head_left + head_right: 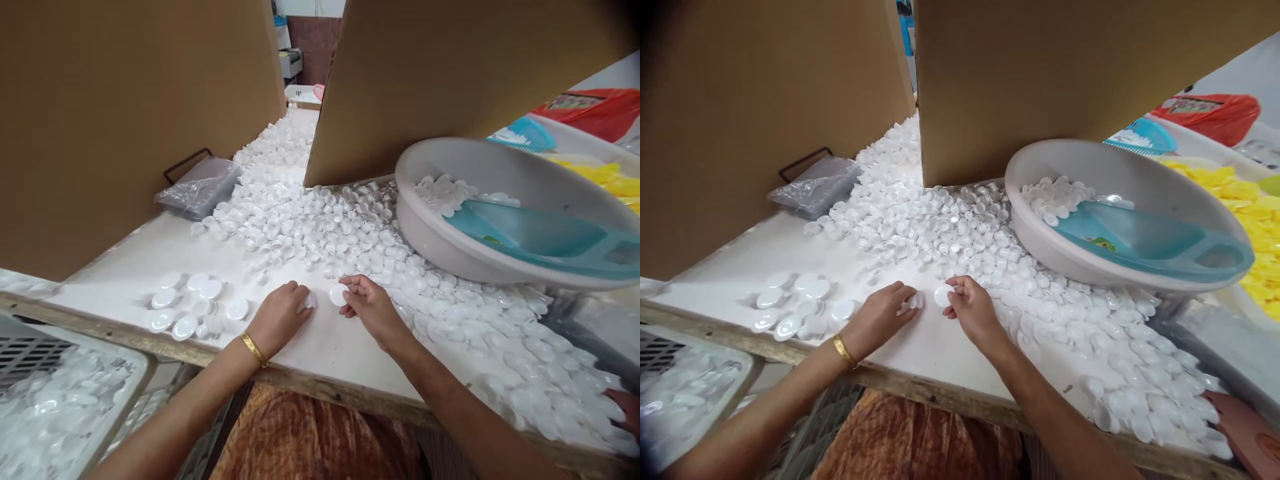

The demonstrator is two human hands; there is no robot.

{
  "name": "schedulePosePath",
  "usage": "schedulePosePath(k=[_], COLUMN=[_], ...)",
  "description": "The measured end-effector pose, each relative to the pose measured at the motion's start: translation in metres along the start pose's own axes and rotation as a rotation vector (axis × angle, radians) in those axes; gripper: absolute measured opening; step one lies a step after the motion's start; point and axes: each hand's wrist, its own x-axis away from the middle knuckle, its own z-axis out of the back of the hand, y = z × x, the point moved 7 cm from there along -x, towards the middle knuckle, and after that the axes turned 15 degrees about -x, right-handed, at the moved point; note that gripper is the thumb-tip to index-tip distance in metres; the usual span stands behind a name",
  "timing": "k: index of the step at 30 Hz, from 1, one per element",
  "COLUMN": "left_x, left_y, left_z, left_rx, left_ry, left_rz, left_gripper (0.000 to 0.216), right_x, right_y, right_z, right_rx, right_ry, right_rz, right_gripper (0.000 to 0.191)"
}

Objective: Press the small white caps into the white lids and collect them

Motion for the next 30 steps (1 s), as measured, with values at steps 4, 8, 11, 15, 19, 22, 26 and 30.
schedulePosePath(k=[4,8,11,15,19,22,26,30], left_x=[0.001,-0.004,-0.005,-0.005,-0.007,-0.006,0.000,0.003], left_y=[0.005,0.027,0.039,0.039,0.028,0.022,0.014,0.004], left_z=[0.014,0.013,0.010,0.002,-0.002,0.001,0.009,0.007], left_rx=[-0.283,-0.303,-0.284,-0.227,0.017,0.247,0.364,0.109], left_ry=[-0.165,-0.226,-0.202,-0.149,-0.101,-0.110,-0.115,-0.108], left_rz=[0.008,-0.048,-0.101,-0.148,-0.095,-0.060,-0.077,-0.033], left_gripper=[0.024,0.024,0.022,0.023,0.014,0.014,0.016,0.018], right_x=[0.000,0.003,0.005,0.004,0.006,0.009,0.010,0.008], right_y=[0.005,0.011,0.018,0.026,0.028,0.028,0.028,0.018], right_z=[-0.005,-0.012,-0.014,-0.008,-0.011,-0.020,-0.020,-0.007], right_rx=[0.002,0.009,-0.002,-0.054,-0.100,-0.116,-0.118,-0.039], right_ry=[-0.006,-0.037,-0.048,0.002,-0.027,-0.117,-0.113,0.011], right_rz=[-0.007,-0.004,-0.033,-0.096,-0.097,-0.067,-0.074,0.008], right_gripper=[0.022,0.022,0.020,0.017,0.014,0.016,0.018,0.022])
